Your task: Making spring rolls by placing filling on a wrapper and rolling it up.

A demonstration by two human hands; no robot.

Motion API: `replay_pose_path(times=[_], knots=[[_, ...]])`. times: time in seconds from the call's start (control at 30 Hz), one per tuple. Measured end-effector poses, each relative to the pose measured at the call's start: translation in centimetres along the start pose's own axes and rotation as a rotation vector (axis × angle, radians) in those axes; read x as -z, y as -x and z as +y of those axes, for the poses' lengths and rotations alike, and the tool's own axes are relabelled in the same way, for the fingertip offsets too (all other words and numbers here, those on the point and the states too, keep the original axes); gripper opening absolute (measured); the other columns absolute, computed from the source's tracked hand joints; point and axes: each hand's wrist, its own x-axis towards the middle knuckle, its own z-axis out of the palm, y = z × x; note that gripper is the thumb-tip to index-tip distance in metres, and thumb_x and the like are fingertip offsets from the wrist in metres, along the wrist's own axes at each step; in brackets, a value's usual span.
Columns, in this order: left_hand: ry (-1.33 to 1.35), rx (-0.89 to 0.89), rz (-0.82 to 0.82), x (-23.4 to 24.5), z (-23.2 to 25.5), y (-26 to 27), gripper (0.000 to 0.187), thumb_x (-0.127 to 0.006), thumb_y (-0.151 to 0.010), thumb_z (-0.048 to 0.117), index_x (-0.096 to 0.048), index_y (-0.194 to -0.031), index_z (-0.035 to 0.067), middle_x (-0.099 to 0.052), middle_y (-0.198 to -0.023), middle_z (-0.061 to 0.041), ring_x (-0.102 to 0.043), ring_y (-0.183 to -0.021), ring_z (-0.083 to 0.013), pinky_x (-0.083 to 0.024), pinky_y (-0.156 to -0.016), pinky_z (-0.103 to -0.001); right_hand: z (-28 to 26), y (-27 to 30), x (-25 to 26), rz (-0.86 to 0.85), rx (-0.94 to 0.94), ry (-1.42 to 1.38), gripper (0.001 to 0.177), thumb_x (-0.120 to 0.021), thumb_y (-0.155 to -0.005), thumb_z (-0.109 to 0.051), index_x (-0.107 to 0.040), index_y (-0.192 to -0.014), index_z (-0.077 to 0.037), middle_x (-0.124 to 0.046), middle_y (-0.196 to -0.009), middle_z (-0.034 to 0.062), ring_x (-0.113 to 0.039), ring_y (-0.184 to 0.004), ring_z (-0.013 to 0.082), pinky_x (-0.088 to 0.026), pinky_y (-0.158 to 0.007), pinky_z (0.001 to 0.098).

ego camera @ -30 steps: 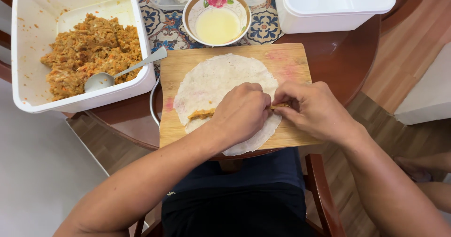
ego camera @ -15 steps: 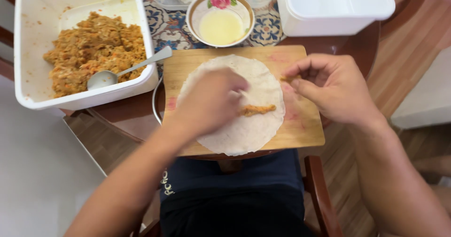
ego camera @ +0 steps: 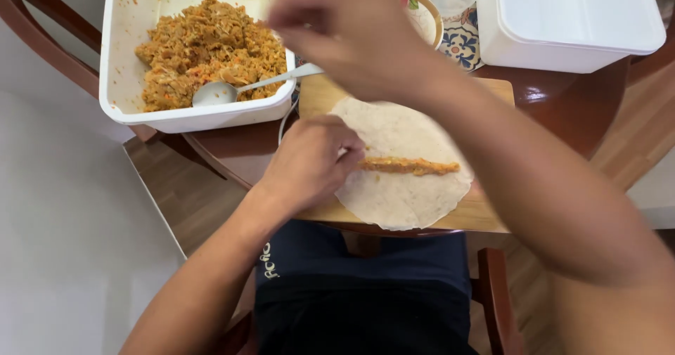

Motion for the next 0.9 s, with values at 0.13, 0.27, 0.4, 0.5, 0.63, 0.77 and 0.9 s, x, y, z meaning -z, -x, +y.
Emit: replay_pose_path(times=[0.13, 0.27, 0.4, 0.5, 0.63, 0.77, 0.9], knots=[[-0.035, -0.164, 0.008, -0.3, 0.2, 0.4, 0.018, -0.076, -0.084, 0.019, -0.077, -0.095, 0.005, -0.073, -0.093, -0.014, -0.07, -0.091, -0.0351, -0.055, -0.087, -0.044, -1.1, 8.7, 4.6, -0.129, -0.052, 0.226, 0.012, -0.08, -0.098, -0.015, -0.072, -0.096, -0.006, -0.074, -0.09, 0.0054, -0.071, -0.083, 0.0146, -0.054, -0.071, 0.0305], [-0.034, -0.162, -0.046, -1.7, 1.8, -0.3, 0.024, -0.078, -0.077, 0.021, -0.078, -0.095, 0.004, -0.07, -0.091, -0.015, -0.066, -0.091, -0.0371, -0.053, -0.079, -0.048, 0.0, 14.7, 2.6, -0.318, -0.276, 0.216, 0.033, -0.085, -0.076, -0.024, -0.077, -0.103, -0.006, -0.07, -0.093, 0.0095, -0.066, -0.089, 0.0259, -0.052, -0.076, 0.0384], [-0.058, -0.147, -0.098, -3.8, 1.9, -1.3, 0.011, -0.074, -0.083, 0.017, -0.078, -0.088, 0.007, -0.069, -0.09, -0.012, -0.066, -0.096, -0.0342, -0.053, -0.085, -0.046, 0.5, 17.0, 1.7, -0.279, -0.417, 0.159, 0.02, -0.08, -0.081, -0.018, -0.077, -0.099, -0.008, -0.067, -0.087, 0.0072, -0.066, -0.089, 0.0273, -0.054, -0.077, 0.0386], [-0.088, -0.145, -0.146, -3.1, 2.2, -1.5, 0.013, -0.075, -0.086, 0.019, -0.078, -0.089, 0.006, -0.069, -0.088, -0.013, -0.067, -0.094, -0.0328, -0.053, -0.084, -0.045, 0.2, 16.6, 2.7, -0.321, -0.344, 0.268, 0.021, -0.083, -0.078, -0.02, -0.076, -0.093, -0.007, -0.068, -0.086, 0.0083, -0.064, -0.087, 0.0303, -0.052, -0.076, 0.0409], [0.01, -0.233, -0.093, -2.7, 1.9, -1.5, 0.022, -0.077, -0.08, 0.017, -0.077, -0.096, 0.002, -0.07, -0.089, -0.014, -0.066, -0.091, -0.0344, -0.053, -0.079, -0.045, 0.2, 16.8, 2.4, -0.242, -0.306, 0.154, 0.022, -0.081, -0.077, -0.017, -0.078, -0.097, -0.009, -0.07, -0.09, 0.006, -0.066, -0.087, 0.0268, -0.053, -0.075, 0.0388], [-0.026, -0.161, -0.145, -3.3, 1.4, -1.4, 0.012, -0.075, -0.087, 0.017, -0.079, -0.089, 0.006, -0.073, -0.089, -0.01, -0.068, -0.093, -0.0308, -0.055, -0.084, -0.042, 0.7, 17.5, 2.7, -0.252, -0.288, 0.238, 0.014, -0.081, -0.082, -0.018, -0.079, -0.094, -0.01, -0.071, -0.088, 0.0036, -0.066, -0.089, 0.0248, -0.053, -0.078, 0.0389], [0.017, -0.235, -0.097, -2.5, 1.7, -1.6, 0.026, -0.078, -0.082, 0.02, -0.078, -0.1, 0.002, -0.069, -0.091, -0.014, -0.066, -0.092, -0.0342, -0.052, -0.081, -0.045, -0.2, 17.3, 3.3, -0.248, -0.315, 0.183, 0.029, -0.082, -0.076, -0.019, -0.078, -0.102, -0.006, -0.07, -0.092, 0.0067, -0.064, -0.09, 0.027, -0.053, -0.073, 0.0372]])
